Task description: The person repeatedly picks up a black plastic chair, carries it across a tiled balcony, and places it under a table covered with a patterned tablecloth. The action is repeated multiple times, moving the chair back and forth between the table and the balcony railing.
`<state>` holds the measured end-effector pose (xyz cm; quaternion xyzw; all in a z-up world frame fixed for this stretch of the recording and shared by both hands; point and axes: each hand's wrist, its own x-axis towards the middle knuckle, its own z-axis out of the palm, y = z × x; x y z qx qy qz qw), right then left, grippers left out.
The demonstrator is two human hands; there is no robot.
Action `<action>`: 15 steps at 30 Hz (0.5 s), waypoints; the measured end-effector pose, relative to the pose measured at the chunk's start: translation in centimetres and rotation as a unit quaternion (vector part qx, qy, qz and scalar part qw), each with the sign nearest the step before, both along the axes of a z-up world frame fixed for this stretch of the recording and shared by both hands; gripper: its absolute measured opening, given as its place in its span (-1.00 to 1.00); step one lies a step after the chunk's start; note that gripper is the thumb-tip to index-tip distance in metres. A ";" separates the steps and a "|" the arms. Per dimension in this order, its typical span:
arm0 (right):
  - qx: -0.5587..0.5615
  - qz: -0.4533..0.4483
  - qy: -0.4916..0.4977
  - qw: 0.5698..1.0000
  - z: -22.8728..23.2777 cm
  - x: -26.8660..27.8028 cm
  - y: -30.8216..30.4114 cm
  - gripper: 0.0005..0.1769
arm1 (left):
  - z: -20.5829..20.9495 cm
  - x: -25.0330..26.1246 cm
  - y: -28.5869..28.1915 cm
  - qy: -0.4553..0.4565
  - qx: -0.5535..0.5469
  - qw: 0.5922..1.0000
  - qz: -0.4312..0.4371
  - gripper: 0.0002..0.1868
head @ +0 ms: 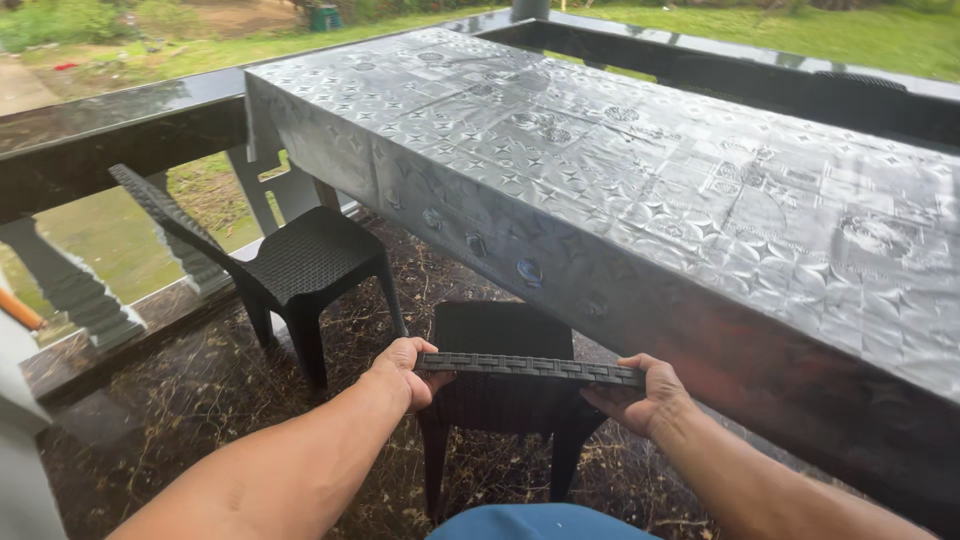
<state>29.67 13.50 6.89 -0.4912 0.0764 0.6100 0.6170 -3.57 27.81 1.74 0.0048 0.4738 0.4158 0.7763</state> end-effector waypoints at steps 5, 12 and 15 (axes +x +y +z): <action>0.001 -0.062 0.004 0.998 -0.7 -4.1 -0.4 -0.77 | 0.6 -2.2 3.1 -0.015 -0.033 0.997 -0.063 -0.88; 0.024 -0.091 -0.003 0.996 -0.1 -8.1 -0.8 -0.85 | 2.0 -4.2 5.6 -0.040 -0.068 0.989 -0.124 -0.77; 0.006 -0.112 -0.008 0.994 0.3 -9.2 -0.4 -0.86 | 2.6 -4.4 6.6 -0.044 -0.075 0.989 -0.118 -0.75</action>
